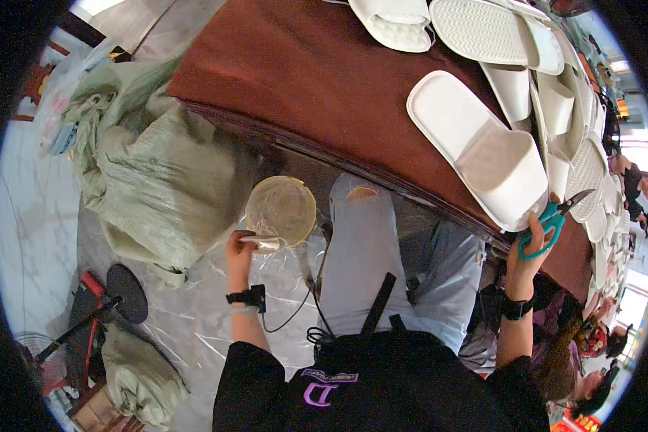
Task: Trim excess thread or material from white sandals using scissors in a factory setting.
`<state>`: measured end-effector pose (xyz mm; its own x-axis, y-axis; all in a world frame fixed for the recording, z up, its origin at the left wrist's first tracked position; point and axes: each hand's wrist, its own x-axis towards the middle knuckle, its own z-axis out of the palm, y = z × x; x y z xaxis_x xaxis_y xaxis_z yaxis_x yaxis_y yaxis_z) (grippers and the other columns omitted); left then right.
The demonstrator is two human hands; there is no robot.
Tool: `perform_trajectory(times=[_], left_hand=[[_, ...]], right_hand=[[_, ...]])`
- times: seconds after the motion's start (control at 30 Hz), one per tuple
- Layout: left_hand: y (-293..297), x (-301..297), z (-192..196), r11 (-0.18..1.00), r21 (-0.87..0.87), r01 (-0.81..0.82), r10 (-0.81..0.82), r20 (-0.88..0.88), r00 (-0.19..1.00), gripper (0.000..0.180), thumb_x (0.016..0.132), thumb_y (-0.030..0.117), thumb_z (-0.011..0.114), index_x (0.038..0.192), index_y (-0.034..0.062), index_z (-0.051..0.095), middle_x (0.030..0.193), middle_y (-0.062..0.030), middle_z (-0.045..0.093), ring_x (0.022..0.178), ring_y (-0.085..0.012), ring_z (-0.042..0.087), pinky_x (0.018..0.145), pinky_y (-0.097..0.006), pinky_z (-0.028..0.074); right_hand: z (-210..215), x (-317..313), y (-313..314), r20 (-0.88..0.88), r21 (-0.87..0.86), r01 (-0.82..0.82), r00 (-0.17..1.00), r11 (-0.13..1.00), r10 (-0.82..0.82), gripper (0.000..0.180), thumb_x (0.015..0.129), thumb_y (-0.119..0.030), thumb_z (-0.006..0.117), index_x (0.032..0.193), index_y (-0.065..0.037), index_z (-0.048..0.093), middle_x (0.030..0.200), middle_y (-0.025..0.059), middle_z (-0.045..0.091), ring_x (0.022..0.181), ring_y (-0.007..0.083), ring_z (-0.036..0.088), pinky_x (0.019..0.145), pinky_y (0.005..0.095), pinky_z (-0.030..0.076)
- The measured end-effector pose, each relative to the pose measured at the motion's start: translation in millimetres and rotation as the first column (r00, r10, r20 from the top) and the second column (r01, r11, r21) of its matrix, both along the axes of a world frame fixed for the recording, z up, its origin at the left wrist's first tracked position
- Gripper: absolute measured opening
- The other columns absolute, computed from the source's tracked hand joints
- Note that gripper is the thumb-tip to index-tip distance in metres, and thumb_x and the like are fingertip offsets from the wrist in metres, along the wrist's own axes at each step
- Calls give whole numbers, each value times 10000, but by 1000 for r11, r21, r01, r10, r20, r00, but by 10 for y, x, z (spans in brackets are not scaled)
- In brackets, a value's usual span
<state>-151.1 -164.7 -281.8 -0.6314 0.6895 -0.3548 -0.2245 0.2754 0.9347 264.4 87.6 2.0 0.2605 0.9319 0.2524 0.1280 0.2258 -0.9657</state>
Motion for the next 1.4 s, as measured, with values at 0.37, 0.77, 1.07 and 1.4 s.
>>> perform_trajectory(times=[0.37, 0.77, 1.07, 1.4], left_hand=[[606, 47, -2012, 758, -473, 449, -592, -209, 779, 253, 681, 81, 610, 929, 45, 573, 881, -121, 623, 839, -260, 603, 724, -350, 486], [1150, -292, -1407, 719, -589, 367, -623, -314, 716, 187, 721, 98, 620, 901, 54, 598, 882, -120, 656, 845, -269, 634, 752, -348, 490], [93, -44, 183, 977, -213, 15, -145, -614, 776, 315, 887, 156, 573, 1148, -6, 506, 1070, -208, 609, 908, -276, 620, 733, -358, 479], [-274, 323, 2193, 860, 277, -428, 401, 151, 904, 358, 945, 271, 472, 1199, 25, 416, 982, -135, 598, 619, -218, 601, 521, -354, 506]], right_hand=[[-134, 395, -12, 910, 236, -361, 407, 902, -76, 588, 687, 198, 451, 1196, -95, 476, 1325, 243, 378, 1176, 415, 430, 943, 457, 378], [-61, 162, -7, 181, -105, -42, 982, 994, 60, 570, 707, 186, 487, 1190, -117, 480, 1326, 221, 385, 1197, 390, 417, 965, 455, 371], [-7, 5, -6, 189, -11, -50, 981, 999, 51, 502, 743, 26, 559, 1233, 33, 449, 1200, 106, 498, 1089, 218, 496, 947, 318, 371], [62, 2, 25, -339, -16, -240, 914, 971, 220, 579, 709, 31, 575, 1267, 12, 420, 1211, 116, 489, 1125, 221, 479, 975, 324, 358]])
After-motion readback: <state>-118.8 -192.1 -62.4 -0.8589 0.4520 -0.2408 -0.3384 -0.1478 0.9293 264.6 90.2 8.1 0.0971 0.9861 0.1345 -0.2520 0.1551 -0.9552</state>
